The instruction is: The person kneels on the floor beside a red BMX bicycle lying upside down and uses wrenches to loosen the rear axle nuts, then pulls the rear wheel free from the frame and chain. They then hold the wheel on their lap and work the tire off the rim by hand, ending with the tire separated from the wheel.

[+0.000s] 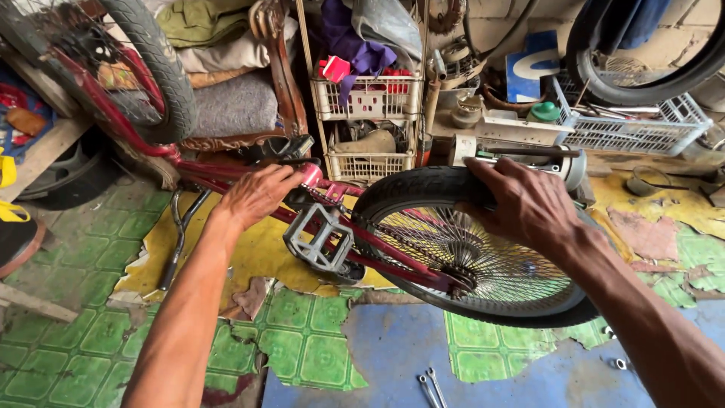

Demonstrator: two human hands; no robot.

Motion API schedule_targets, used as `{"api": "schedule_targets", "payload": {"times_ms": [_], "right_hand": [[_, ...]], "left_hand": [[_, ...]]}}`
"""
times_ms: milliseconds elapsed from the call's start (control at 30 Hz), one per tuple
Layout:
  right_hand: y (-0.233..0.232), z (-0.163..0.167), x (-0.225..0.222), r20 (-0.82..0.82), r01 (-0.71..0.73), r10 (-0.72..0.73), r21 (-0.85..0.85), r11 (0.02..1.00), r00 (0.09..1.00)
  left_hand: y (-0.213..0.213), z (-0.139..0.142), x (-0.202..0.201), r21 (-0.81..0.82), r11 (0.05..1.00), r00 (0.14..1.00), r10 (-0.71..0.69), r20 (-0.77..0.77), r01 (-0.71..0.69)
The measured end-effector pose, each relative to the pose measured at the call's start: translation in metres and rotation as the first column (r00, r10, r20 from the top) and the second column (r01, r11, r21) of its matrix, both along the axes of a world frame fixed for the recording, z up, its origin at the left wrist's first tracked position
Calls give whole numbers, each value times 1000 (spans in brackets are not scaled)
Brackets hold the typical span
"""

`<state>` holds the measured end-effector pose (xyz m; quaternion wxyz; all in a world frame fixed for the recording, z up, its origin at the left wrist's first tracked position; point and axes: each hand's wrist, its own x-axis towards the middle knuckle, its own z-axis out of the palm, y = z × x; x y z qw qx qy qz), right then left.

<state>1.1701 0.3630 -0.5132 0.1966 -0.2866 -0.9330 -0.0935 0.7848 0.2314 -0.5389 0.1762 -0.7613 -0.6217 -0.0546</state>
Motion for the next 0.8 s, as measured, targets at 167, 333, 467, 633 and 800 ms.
{"api": "schedule_targets", "payload": {"times_ms": [167, 333, 467, 633, 800], "right_hand": [[6, -2, -29, 143, 22, -16, -44, 999, 990], [8, -8, -61, 222, 44, -36, -31, 999, 974], [8, -10, -72, 271, 71, -58, -41, 997, 961], [5, -9, -81, 335, 96, -72, -55, 994, 939], [4, -7, -84, 310, 85, -72, -28, 996, 948]], "left_hand": [[-6, -7, -7, 105, 994, 980, -37, 198, 17], [-7, -8, -10, 444, 893, 936, -218, 277, 77], [-7, -14, -9, 300, 948, 840, -73, 537, -109], [-5, -21, -9, 292, 952, 829, -90, 552, -91], [-2, -21, -15, 119, 962, 788, 125, 603, -244]]}}
